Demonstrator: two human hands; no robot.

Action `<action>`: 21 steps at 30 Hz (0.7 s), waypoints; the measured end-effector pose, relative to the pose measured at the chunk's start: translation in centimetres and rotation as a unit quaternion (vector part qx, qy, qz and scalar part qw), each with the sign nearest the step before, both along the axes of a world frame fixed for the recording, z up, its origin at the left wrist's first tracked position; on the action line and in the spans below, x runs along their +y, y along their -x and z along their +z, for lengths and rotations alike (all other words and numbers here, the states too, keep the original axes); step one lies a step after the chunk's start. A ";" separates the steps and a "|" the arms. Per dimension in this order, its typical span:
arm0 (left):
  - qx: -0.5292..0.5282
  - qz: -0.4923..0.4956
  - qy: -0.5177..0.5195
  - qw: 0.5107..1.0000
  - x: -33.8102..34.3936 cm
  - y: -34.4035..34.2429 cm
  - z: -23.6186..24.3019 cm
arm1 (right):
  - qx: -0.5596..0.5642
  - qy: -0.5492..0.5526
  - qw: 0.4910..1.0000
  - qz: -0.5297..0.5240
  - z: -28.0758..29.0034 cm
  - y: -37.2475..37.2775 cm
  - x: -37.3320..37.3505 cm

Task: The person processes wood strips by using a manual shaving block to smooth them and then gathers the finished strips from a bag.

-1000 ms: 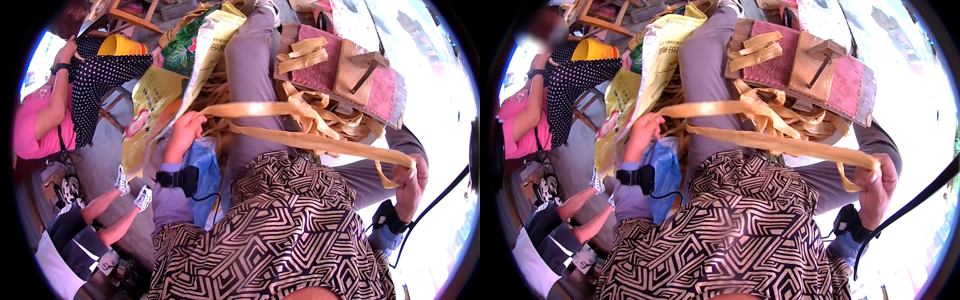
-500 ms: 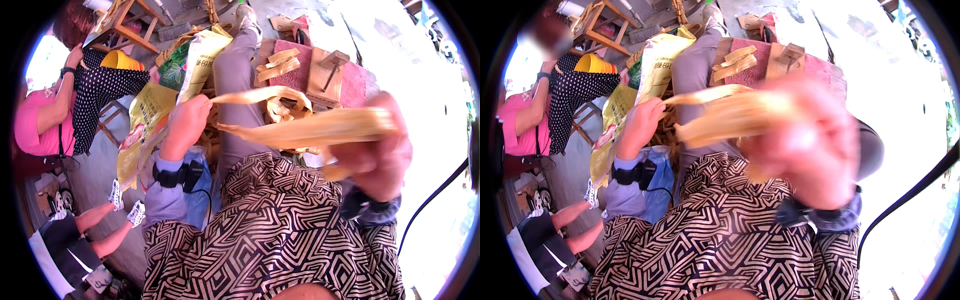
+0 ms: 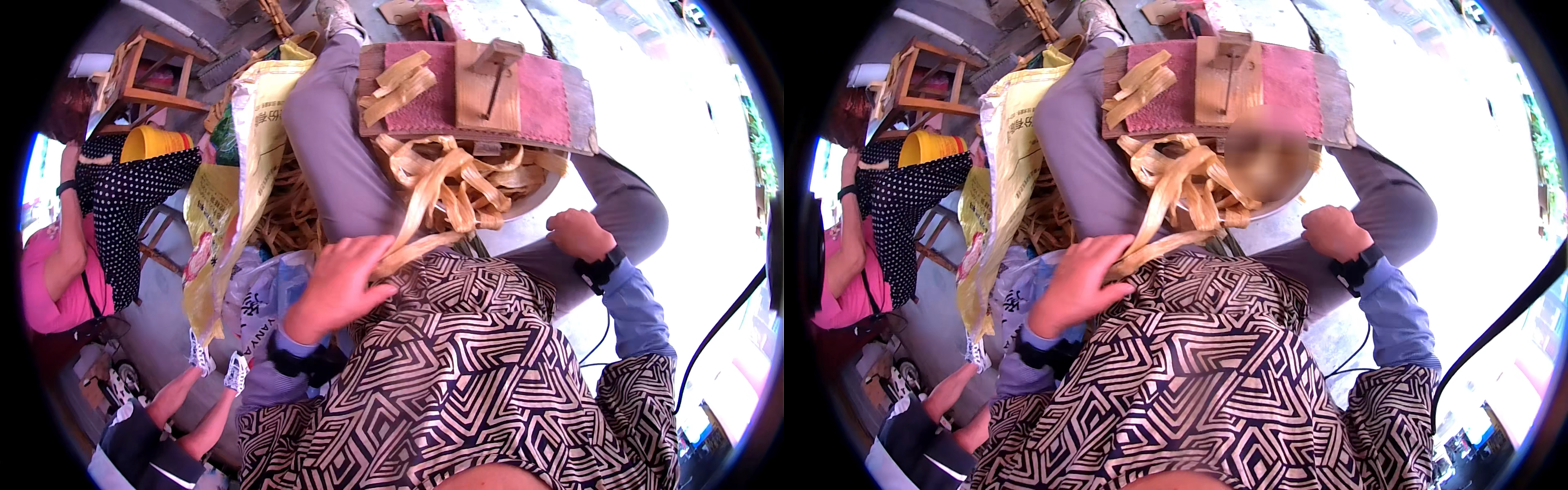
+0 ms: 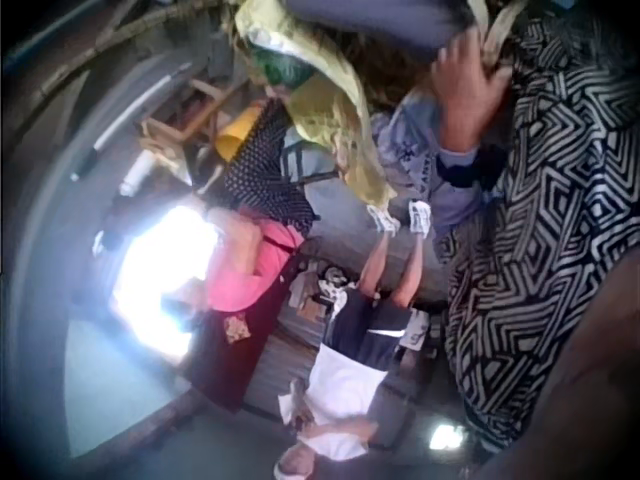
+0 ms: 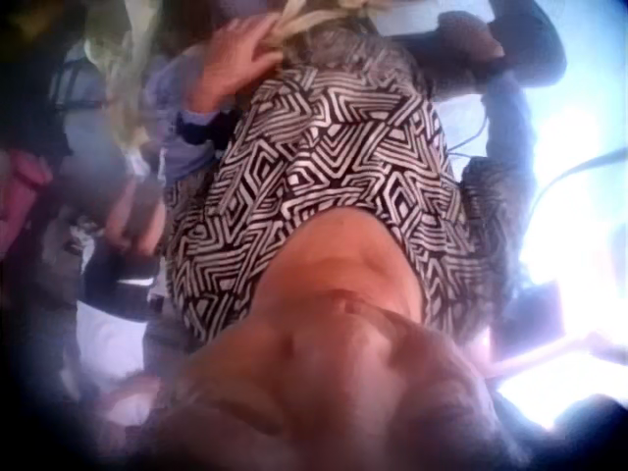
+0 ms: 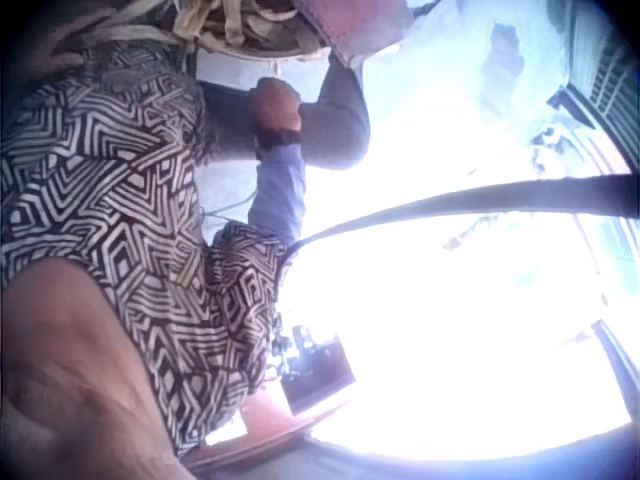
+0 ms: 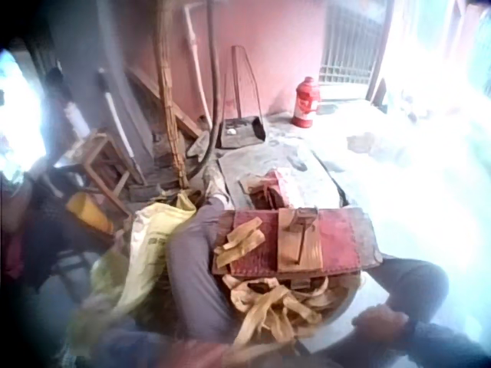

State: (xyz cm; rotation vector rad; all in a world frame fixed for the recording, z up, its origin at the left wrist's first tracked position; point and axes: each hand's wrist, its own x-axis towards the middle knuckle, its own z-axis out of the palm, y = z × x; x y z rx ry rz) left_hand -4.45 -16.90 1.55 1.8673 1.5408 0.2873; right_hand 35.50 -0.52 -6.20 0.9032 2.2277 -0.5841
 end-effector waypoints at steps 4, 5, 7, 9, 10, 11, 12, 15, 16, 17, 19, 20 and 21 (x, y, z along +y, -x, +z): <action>0.139 0.017 -0.054 0.989 -0.5 -1.3 -3.4 | -0.088 0.142 0.984 -0.059 -7.3 -0.1 2.8; 0.125 0.016 -0.064 0.990 -0.2 -0.8 -3.9 | -0.114 0.164 0.978 -0.051 -10.5 -0.9 3.2; -0.033 0.154 -0.099 0.983 -0.5 0.9 -4.8 | -0.102 0.124 0.987 0.016 -14.9 -1.6 3.2; -0.337 0.460 0.037 0.820 -2.2 4.8 -4.7 | -0.124 0.114 0.986 0.003 -16.6 -1.3 3.0; -0.298 0.523 0.001 0.799 -3.2 7.2 -3.3 | -0.130 0.112 0.985 0.011 -17.3 -0.3 3.4; -0.347 0.620 -0.010 0.704 -4.4 8.7 -2.4 | -0.133 0.114 0.984 0.018 -17.8 0.2 3.9; -0.357 0.630 -0.017 0.690 -6.1 10.5 -1.8 | -0.131 0.118 0.984 0.029 -18.4 0.7 4.4; -0.212 0.592 0.058 0.775 -8.2 12.1 -2.2 | -0.145 0.112 0.983 0.012 -19.7 0.4 3.8; -0.168 0.572 0.084 0.798 -8.0 11.3 -2.6 | -0.151 0.112 0.982 0.012 -20.0 0.4 3.7; -0.124 0.547 0.106 0.821 -7.3 10.6 -2.7 | -0.153 0.112 0.982 0.010 -20.1 0.3 3.7; -0.144 0.470 0.126 0.862 -7.0 9.4 -2.3 | -0.147 0.123 0.981 0.018 -19.7 0.5 3.4; -0.158 0.426 0.138 0.880 -6.6 9.2 -2.6 | -0.152 0.127 0.980 0.011 -19.5 0.0 3.0; -0.160 0.404 0.168 0.885 -5.9 9.2 -2.7 | -0.157 0.125 0.980 0.004 -19.4 -0.3 3.1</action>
